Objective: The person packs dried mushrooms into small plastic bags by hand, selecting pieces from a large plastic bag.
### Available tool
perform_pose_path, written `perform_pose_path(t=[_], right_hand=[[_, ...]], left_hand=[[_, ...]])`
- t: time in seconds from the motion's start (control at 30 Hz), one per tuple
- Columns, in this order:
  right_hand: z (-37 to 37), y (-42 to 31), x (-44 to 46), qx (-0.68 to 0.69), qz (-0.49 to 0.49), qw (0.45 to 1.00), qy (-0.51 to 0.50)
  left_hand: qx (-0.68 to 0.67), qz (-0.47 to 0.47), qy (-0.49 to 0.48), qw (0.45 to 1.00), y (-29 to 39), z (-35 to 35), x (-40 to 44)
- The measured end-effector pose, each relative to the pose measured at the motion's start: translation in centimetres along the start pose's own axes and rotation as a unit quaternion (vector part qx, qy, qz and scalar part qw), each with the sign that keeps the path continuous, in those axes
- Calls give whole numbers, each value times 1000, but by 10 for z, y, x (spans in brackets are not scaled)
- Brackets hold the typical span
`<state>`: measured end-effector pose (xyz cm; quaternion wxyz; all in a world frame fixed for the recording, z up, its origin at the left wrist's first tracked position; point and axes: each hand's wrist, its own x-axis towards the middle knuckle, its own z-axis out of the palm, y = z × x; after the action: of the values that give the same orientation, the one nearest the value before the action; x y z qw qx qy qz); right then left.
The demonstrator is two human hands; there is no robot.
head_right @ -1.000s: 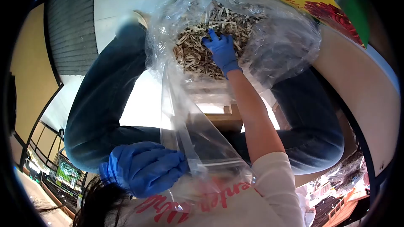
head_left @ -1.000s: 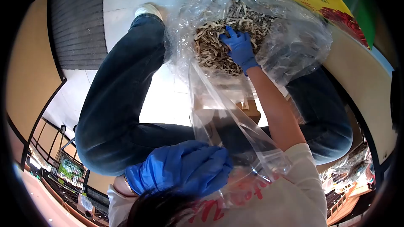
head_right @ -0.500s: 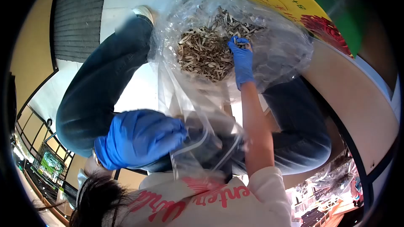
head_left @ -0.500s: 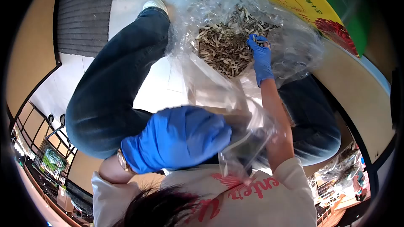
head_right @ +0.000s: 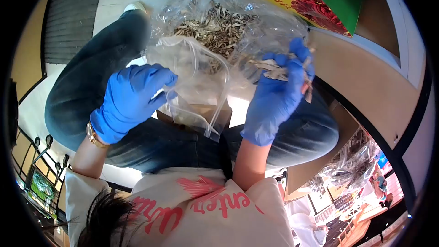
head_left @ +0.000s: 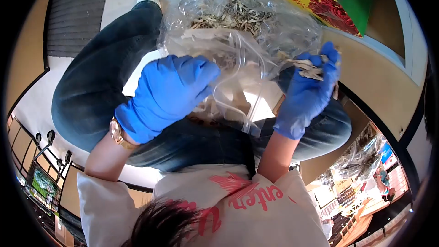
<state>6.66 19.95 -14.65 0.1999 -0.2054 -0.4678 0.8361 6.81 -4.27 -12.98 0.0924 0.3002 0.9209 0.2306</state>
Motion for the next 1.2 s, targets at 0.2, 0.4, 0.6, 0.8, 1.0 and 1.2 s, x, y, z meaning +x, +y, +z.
perform_pose_path(t=[0.2, 0.4, 0.6, 0.8, 1.0, 1.2], right_hand=[[24, -30, -24, 44, -47, 997, -46], [33, -10, -55, -195, -145, 947, -212], [7, -36, -53, -297, -128, 887, -329], [5, -35, -17, -347, -115, 897, -248], [31, -19, -18, -211, -63, 890, -398], [12, -28, 15, -308, -91, 864, -388]], left_hand=[[12, -8, 19, 1000, 4, -1, 1], [-21, -26, 7, 999, 3, 0, 1], [-26, -24, 22, 999, 1, -2, 1], [-45, -64, 5, 997, -7, -16, 2], [-20, -65, -7, 998, -7, -18, 8], [-68, -102, -34, 992, -17, -29, 11]])
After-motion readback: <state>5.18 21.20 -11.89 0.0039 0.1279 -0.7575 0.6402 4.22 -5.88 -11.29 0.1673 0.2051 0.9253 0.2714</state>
